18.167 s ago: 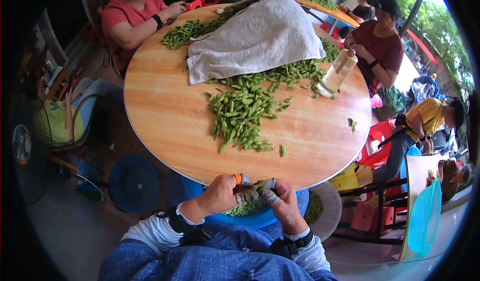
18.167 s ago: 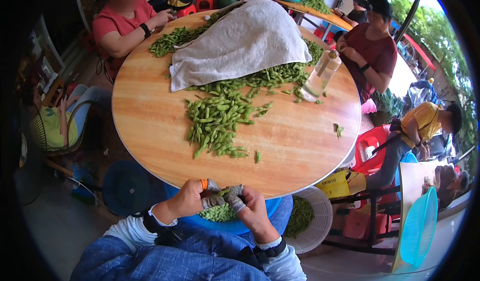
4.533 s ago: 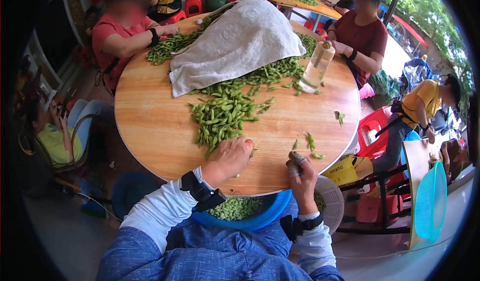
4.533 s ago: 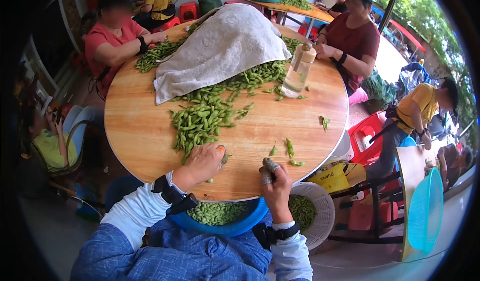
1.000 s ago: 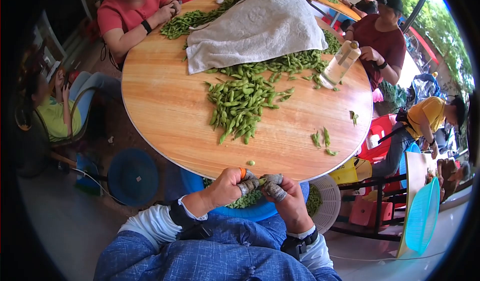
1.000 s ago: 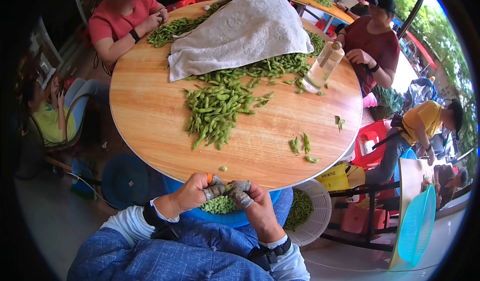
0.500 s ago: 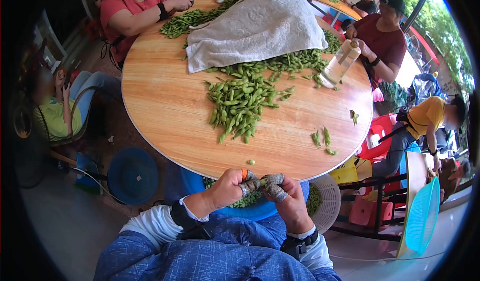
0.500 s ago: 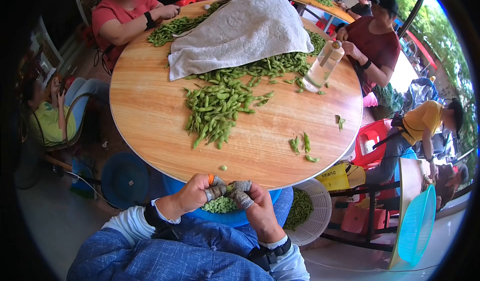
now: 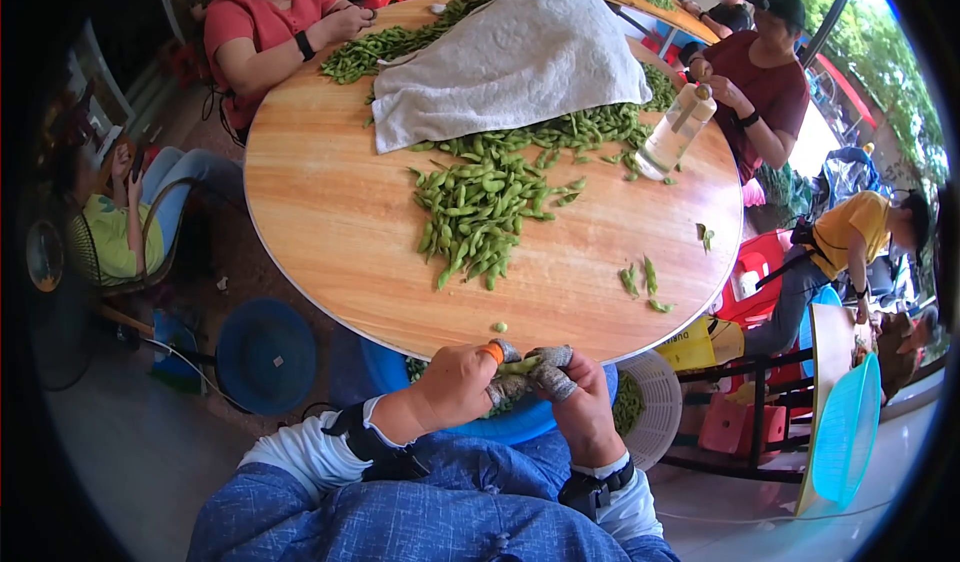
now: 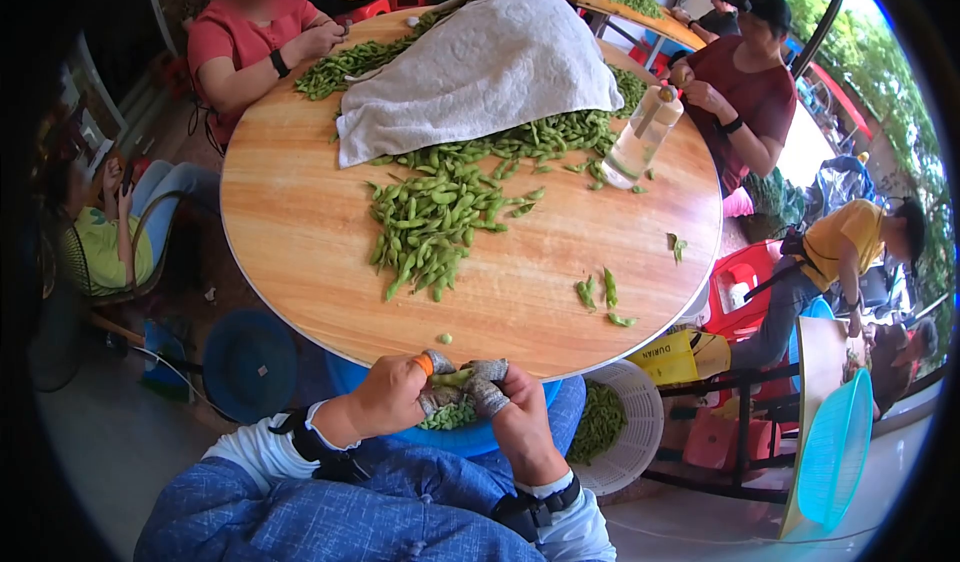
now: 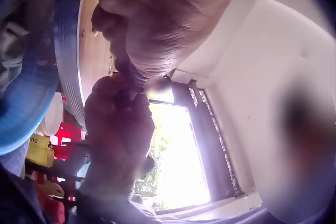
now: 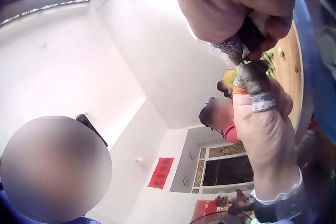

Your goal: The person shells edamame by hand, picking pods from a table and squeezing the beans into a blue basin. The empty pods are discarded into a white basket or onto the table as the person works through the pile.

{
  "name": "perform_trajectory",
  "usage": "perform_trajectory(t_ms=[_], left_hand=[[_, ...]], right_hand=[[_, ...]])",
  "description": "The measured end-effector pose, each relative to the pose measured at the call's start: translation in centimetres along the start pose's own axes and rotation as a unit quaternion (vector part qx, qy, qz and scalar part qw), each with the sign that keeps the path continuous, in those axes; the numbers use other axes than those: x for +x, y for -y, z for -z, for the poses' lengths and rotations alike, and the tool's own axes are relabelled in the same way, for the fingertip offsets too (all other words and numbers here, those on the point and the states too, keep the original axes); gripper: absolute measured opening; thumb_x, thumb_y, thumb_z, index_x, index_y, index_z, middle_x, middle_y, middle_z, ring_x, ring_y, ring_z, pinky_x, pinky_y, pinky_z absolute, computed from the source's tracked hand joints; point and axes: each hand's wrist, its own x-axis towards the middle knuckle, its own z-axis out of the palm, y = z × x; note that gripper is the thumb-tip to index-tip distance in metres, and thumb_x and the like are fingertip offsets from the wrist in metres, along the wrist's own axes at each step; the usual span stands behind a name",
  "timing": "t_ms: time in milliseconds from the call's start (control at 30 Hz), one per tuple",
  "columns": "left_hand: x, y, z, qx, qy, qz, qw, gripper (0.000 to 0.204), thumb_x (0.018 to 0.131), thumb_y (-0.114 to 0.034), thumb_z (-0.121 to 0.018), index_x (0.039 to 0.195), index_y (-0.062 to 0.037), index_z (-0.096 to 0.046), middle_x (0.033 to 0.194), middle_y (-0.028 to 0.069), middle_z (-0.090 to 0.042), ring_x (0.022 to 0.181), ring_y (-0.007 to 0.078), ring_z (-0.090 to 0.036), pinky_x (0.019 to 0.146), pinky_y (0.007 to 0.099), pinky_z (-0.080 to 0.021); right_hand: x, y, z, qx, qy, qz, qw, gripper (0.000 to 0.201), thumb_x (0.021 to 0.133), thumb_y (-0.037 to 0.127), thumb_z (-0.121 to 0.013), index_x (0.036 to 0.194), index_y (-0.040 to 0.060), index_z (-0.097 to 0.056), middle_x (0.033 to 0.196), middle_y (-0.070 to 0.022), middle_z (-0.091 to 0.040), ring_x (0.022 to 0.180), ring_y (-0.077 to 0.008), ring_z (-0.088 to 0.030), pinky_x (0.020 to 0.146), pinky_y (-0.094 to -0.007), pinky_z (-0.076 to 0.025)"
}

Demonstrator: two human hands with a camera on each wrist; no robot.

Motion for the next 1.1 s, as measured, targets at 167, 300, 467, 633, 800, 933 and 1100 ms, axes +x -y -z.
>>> perform_trajectory(t_ms=[167, 300, 467, 633, 800, 933, 1100], left_hand=[[-0.4, 0.6, -0.5, 0.0, -0.015, -0.029, 0.999, 0.026, 0.07, -0.01, -0.056, 0.095, -0.0012, -0.054, 0.075, 0.018, -0.058, 0.074, 0.0343, -0.056, 0.061, 0.0352, -0.045], [-0.4, 0.7, -0.9, -0.144, -0.05, -0.016, 0.988, 0.021, 0.075, -0.011, -0.053, 0.093, -0.0012, -0.054, 0.072, 0.017, -0.057, 0.069, 0.0325, -0.056, 0.06, 0.0338, -0.044], [-0.5, 0.6, -0.8, -0.28, -0.061, 0.064, 0.956, 0.016, 0.084, -0.015, -0.046, 0.09, -0.0027, -0.054, 0.07, 0.007, -0.057, 0.062, 0.0176, -0.054, 0.056, 0.0268, -0.042], [-1.4, 2.1, -1.5, -0.618, 0.026, 0.214, 0.756, 0.017, 0.087, -0.016, -0.044, 0.094, -0.0059, -0.055, 0.079, -0.0046, -0.054, 0.072, 0.0037, -0.051, 0.058, 0.0168, -0.041], [-0.7, 1.1, -1.4, -0.433, 0.013, 0.156, 0.887, 0.017, 0.086, -0.017, -0.048, 0.095, -0.0038, -0.054, 0.077, -0.0013, -0.054, 0.069, 0.0073, -0.049, 0.062, 0.0203, -0.04], [-0.2, 0.2, 0.5, -0.233, 0.038, 0.058, 0.97, 0.019, 0.084, -0.015, -0.051, 0.098, -0.0018, -0.052, 0.081, 0.002, -0.056, 0.074, 0.0098, -0.05, 0.067, 0.0238, -0.041], [-0.1, 0.3, 0.4, -0.253, 0.05, 0.053, 0.965, 0.018, 0.084, -0.015, -0.051, 0.096, -0.0012, -0.052, 0.08, 0.0037, -0.056, 0.075, 0.0094, -0.05, 0.068, 0.024, -0.041]], right_hand=[[0.2, -0.2, 0.5, -0.015, 0.026, 0.006, 1.0, 0.023, 0.077, 0.013, -0.06, 0.094, -0.0018, -0.057, 0.081, -0.0037, -0.06, 0.068, -0.0088, -0.052, 0.06, -0.0194, -0.039], [0.4, -0.4, 0.0, 0.024, 0.067, 0.068, 0.995, 0.016, 0.08, 0.007, -0.056, 0.094, -0.0013, -0.057, 0.086, -0.0019, -0.06, 0.078, -0.0085, -0.054, 0.071, -0.0214, -0.042], [1.1, -1.6, 0.5, -0.028, 0.087, 0.137, 0.986, 0.018, 0.08, 0.006, -0.056, 0.097, -0.0015, -0.056, 0.091, -0.003, -0.059, 0.083, -0.0096, -0.053, 0.075, -0.0233, -0.042], [1.3, -1.2, 0.8, -0.102, 0.1, 0.14, 0.98, 0.016, 0.08, 0.005, -0.055, 0.095, -0.0016, -0.056, 0.087, -0.002, -0.059, 0.08, -0.0096, -0.053, 0.074, -0.0228, -0.042], [1.0, -0.2, 0.4, -0.025, 0.029, 0.046, 0.998, 0.019, 0.078, 0.01, -0.058, 0.093, -0.0011, -0.056, 0.081, -0.0015, -0.058, 0.071, -0.0081, -0.051, 0.065, -0.0201, -0.04], [0.7, 0.4, 0.3, -0.011, 0.016, 0.021, 1.0, 0.025, 0.076, 0.017, -0.061, 0.092, -0.0019, -0.056, 0.079, -0.0035, -0.058, 0.066, -0.0085, -0.049, 0.059, -0.0194, -0.037], [0.4, 1.2, -0.5, 0.004, 0.044, -0.027, 0.999, 0.025, 0.076, 0.016, -0.06, 0.093, -0.002, -0.054, 0.078, -0.0033, -0.056, 0.065, -0.0081, -0.047, 0.057, -0.0192, -0.035]])
